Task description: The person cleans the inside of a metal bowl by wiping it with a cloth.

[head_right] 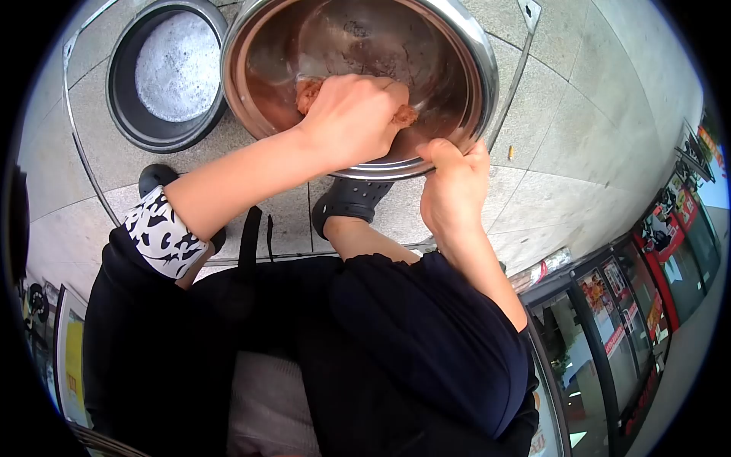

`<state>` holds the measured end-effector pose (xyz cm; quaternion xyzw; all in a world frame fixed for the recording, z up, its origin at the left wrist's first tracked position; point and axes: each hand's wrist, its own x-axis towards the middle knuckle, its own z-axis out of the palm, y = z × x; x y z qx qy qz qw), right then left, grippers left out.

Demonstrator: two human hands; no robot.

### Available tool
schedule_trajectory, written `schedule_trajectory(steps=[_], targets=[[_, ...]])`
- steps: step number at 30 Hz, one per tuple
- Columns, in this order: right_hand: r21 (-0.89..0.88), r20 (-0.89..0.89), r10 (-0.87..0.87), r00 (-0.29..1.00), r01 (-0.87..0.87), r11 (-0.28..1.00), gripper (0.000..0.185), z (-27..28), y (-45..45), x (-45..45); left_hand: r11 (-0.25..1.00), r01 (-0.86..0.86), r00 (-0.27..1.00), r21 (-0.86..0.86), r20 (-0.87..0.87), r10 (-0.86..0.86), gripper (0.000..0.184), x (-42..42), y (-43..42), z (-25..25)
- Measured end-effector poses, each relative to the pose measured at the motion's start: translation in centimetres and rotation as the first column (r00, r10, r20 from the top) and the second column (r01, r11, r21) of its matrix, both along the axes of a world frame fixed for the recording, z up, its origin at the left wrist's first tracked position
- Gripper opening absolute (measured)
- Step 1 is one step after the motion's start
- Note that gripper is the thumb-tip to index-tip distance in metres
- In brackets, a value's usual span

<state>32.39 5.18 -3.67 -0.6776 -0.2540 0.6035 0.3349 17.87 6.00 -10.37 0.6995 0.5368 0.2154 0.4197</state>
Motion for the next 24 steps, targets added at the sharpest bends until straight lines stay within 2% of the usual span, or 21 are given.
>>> schedule_trajectory(steps=[3, 4, 8, 10, 11, 13, 18, 20, 21, 23, 24], targets=[[-0.01, -0.017, -0.005, 1.0, 0.004, 1.0, 0.013, -0.2, -0.2, 0.0, 0.999, 0.039, 0.998, -0.009, -0.05, -0.039, 0.011, -0.1, 0.3, -0.2], [0.005, -0.02, 0.018, 1.0, -0.018, 1.0, 0.013, -0.3, -0.1, 0.1, 0.999, 0.008, 0.997, 0.045, -0.074, -0.004, 0.012, 0.4, 0.4, -1.0], [-0.021, 0.003, -0.01, 1.0, 0.01, 1.0, 0.013, -0.4, 0.0, 0.0, 0.999, 0.013, 0.999, 0.038, -0.05, -0.011, 0.013, 0.2, 0.2, -0.5], [-0.027, 0.008, -0.012, 1.0, 0.012, 1.0, 0.015, -0.4, 0.0, 0.1, 0.99, 0.074, 0.996, -0.122, -0.035, -0.079, 0.014, -0.4, 0.3, 0.5], [-0.033, 0.008, -0.018, 1.0, 0.018, 0.999, 0.015, -0.3, -0.2, 0.1, 0.988, 0.079, 0.996, -0.129, -0.034, -0.084, 0.014, -0.3, 0.2, 0.2], [0.013, -0.027, 0.054, 0.998, -0.053, 0.998, 0.016, -0.2, -0.1, -0.1, 0.995, 0.07, 0.988, -0.076, -0.136, -0.079, 0.016, 0.0, 0.6, -0.7], [0.009, -0.02, 0.028, 0.999, -0.028, 1.0, 0.017, -0.7, 0.0, 0.1, 0.997, 0.061, 0.982, 0.056, -0.181, -0.05, 0.022, 0.2, 0.3, -1.6], [-0.008, -0.02, 0.025, 0.999, -0.025, 1.0, 0.017, -0.8, 0.0, 0.1, 0.981, -0.038, 0.988, 0.188, -0.139, 0.065, 0.02, -0.2, -0.2, -2.1], [-0.008, -0.015, 0.008, 1.0, -0.008, 1.0, 0.018, -0.7, 0.1, -0.1, 0.982, -0.035, 0.988, 0.186, -0.139, 0.062, 0.02, -0.5, -0.3, -1.8], [-0.008, -0.009, -0.012, 1.0, 0.012, 1.0, 0.018, -0.7, 0.1, -0.1, 0.98, -0.084, 0.996, 0.179, 0.032, 0.079, 0.017, -1.2, -0.4, -1.1], [-0.01, -0.023, -0.001, 1.0, 0.001, 1.0, 0.018, -0.7, 0.1, 0.0, 0.98, -0.083, 0.996, 0.179, 0.033, 0.079, 0.017, -1.1, -0.4, -1.2]])
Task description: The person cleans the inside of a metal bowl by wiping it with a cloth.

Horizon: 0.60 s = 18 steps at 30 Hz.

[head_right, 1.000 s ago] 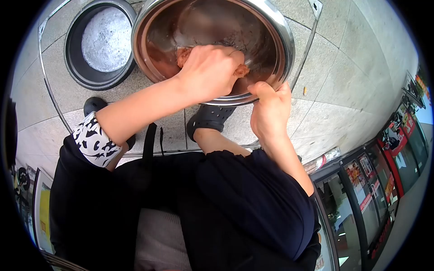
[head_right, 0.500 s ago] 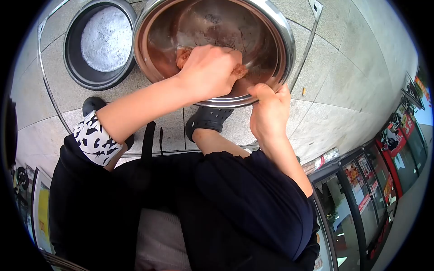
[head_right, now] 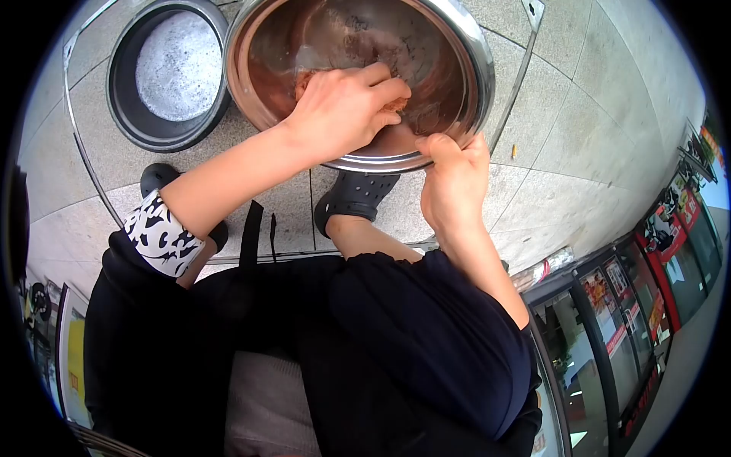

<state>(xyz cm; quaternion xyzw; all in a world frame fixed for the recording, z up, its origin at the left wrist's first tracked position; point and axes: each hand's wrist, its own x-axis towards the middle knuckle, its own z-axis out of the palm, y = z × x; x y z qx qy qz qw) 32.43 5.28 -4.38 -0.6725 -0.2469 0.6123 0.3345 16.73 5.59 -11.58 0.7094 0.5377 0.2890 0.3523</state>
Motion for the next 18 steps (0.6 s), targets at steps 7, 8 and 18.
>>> schedule_trajectory(steps=[7, 8, 18], targets=[[0.045, 0.008, 0.034, 0.999, -0.034, 0.998, 0.017, 0.5, 0.2, -0.9, 0.997, 0.02, 0.993, -0.07, -0.116, -0.028, 0.01, 0.8, 0.5, -0.7], [0.045, 0.008, 0.035, 0.999, -0.036, 0.998, 0.017, 0.5, 0.2, -0.8, 0.996, 0.018, 0.993, -0.086, -0.115, -0.028, 0.01, 0.8, 0.5, -0.5], [0.016, 0.003, 0.055, 0.998, -0.055, 0.998, 0.017, 0.5, 0.2, -0.3, 0.964, 0.131, 0.988, -0.233, -0.053, -0.147, 0.011, 0.2, 0.3, 0.5]])
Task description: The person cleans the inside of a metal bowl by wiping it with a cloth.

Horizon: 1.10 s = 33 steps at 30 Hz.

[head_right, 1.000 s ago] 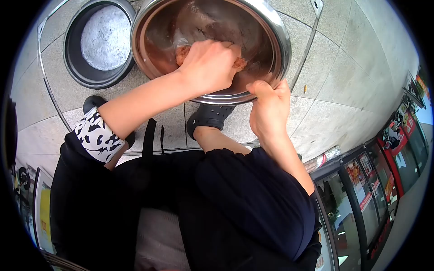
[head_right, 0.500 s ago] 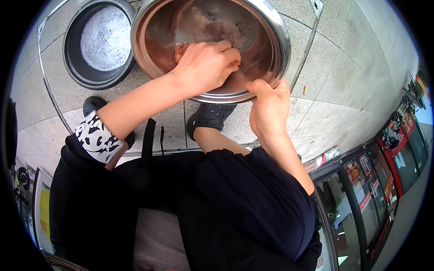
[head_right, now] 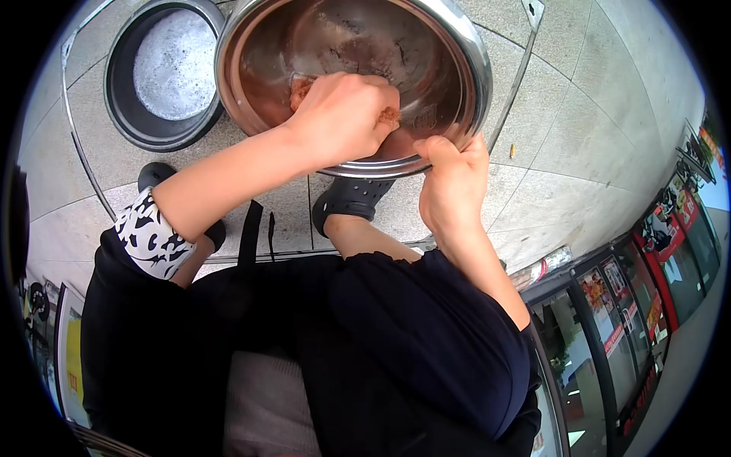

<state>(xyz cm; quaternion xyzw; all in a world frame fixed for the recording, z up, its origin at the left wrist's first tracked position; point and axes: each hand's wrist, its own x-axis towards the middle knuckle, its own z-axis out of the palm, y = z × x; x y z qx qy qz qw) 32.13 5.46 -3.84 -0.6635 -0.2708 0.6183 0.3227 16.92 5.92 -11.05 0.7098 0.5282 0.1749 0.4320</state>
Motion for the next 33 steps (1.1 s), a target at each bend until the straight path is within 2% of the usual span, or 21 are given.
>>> schedule_trajectory(steps=[2, 4, 10, 11, 13, 15, 17, 18, 19, 21, 23, 25, 27, 29, 31, 33], targets=[[-0.013, -0.005, 0.015, 1.0, -0.015, 1.0, 0.018, 0.0, -0.3, -0.1, 0.999, 0.012, 1.0, -0.035, 0.025, -0.011, 0.012, 0.0, -0.2, -0.2], [0.051, -0.006, 0.048, 0.999, -0.048, 0.998, 0.019, -0.2, -0.3, -0.2, 0.999, -0.013, 0.99, 0.03, -0.142, 0.017, 0.012, 0.3, 0.4, -1.1], [0.038, 0.005, 0.027, 1.0, -0.027, 0.999, 0.021, 0.3, -0.1, -0.6, 1.0, -0.02, 1.0, 0.009, -0.016, 0.02, 0.013, 0.0, -0.4, -0.1], [0.035, 0.004, 0.021, 1.0, -0.021, 0.999, 0.021, 0.1, -0.4, -0.5, 1.0, -0.014, 1.0, 0.006, -0.017, 0.014, 0.013, 0.0, -0.6, -0.4], [0.028, -0.002, 0.047, 0.999, -0.047, 0.999, 0.022, -0.5, -0.5, 0.0, 0.993, -0.046, 0.992, 0.109, -0.11, 0.058, 0.012, 0.1, -0.1, -1.5], [0.023, 0.003, 0.049, 0.999, -0.049, 0.999, 0.022, 0.0, -0.2, -0.1, 0.995, -0.03, 0.994, 0.091, -0.103, 0.039, 0.012, 0.1, -0.5, -0.8], [0.014, 0.002, 0.045, 0.999, -0.045, 0.999, 0.021, 0.1, -0.2, -0.3, 0.995, -0.058, 0.998, 0.081, 0.04, 0.055, 0.013, -0.1, -0.8, 0.2], [0.023, -0.011, 0.035, 0.999, -0.035, 0.999, 0.022, 0.0, -0.4, -0.4, 1.0, -0.004, 0.999, 0.015, -0.043, 0.005, 0.013, -0.2, -0.4, 0.3], [0.036, -0.024, 0.027, 0.999, -0.026, 0.999, 0.022, 0.1, -0.5, -0.4, 1.0, 0.0, 0.999, 0.014, -0.045, 0.0, 0.013, -0.1, -0.4, -0.3], [0.044, -0.01, 0.035, 0.999, -0.034, 0.998, 0.023, -0.3, -0.5, -0.1, 0.989, -0.042, 0.993, 0.142, -0.1, 0.057, 0.012, 0.0, 0.2, -1.1], [0.033, 0.007, 0.051, 0.999, -0.051, 0.998, 0.024, -0.1, -0.5, 0.0, 0.992, -0.034, 0.991, 0.118, -0.122, 0.048, 0.012, 0.2, -0.5, -0.6], [0.006, 0.011, 0.044, 0.999, -0.044, 0.999, 0.024, 0.3, -0.1, -0.4, 0.999, -0.029, 1.0, 0.034, 0.012, 0.029, 0.013, -0.2, -0.7, 0.4], [-0.003, 0.016, 0.039, 0.999, -0.039, 0.999, 0.024, 0.3, -0.6, -0.5, 0.999, 0.032, 0.998, -0.027, -0.049, -0.033, 0.012, -0.3, -0.4, 0.1], [0.008, 0.023, 0.041, 0.999, -0.041, 0.999, 0.024, 0.1, -0.4, -0.5, 0.994, 0.0, 0.99, 0.105, -0.137, 0.015, 0.008, -0.1, -0.1, -1.1], [0.013, 0.011, 0.061, 0.998, -0.061, 0.998, 0.024, -0.2, -0.4, 0.0, 0.996, -0.005, 0.991, 0.089, -0.129, 0.016, 0.008, 0.0, -0.5, -0.8], [0.012, 0.002, 0.059, 0.998, -0.059, 0.998, 0.024, 0.0, -0.1, -0.1, 0.999, -0.027, 0.999, 0.037, 0.037, 0.026, 0.011, -0.3, -0.8, 0.6]])
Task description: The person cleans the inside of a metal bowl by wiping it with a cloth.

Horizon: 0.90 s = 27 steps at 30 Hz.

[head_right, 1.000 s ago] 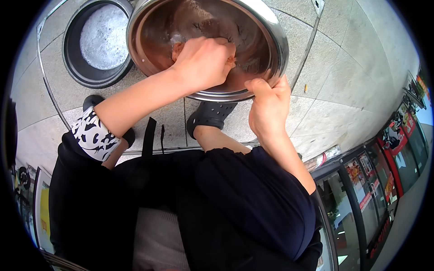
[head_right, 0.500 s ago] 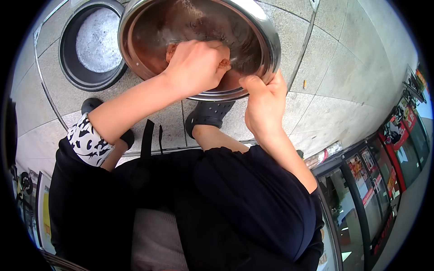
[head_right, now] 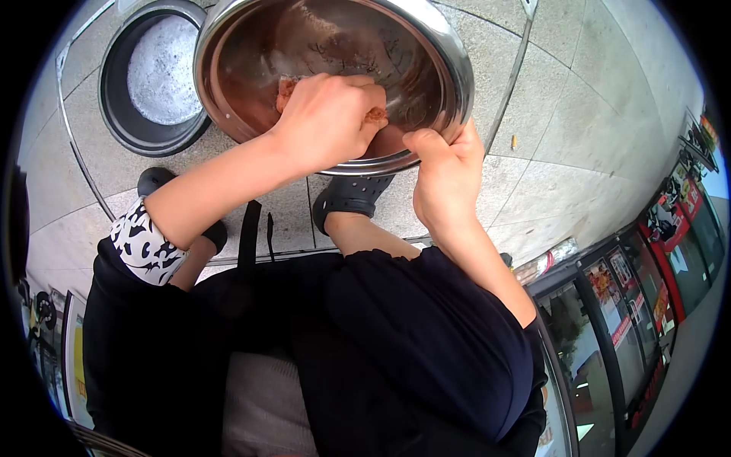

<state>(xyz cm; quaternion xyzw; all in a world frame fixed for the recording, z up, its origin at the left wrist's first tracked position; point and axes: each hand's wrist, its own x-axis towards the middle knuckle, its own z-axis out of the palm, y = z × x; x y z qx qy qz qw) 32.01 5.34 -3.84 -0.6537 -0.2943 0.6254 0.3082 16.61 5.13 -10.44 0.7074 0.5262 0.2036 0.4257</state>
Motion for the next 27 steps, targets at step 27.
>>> schedule_trajectory(steps=[27], targets=[[0.01, 0.002, -0.019, 1.0, 0.018, 1.0, 0.024, 0.3, -0.4, -0.3, 0.994, 0.036, 0.995, -0.098, -0.094, -0.045, 0.008, 0.0, 0.0, -0.4]])
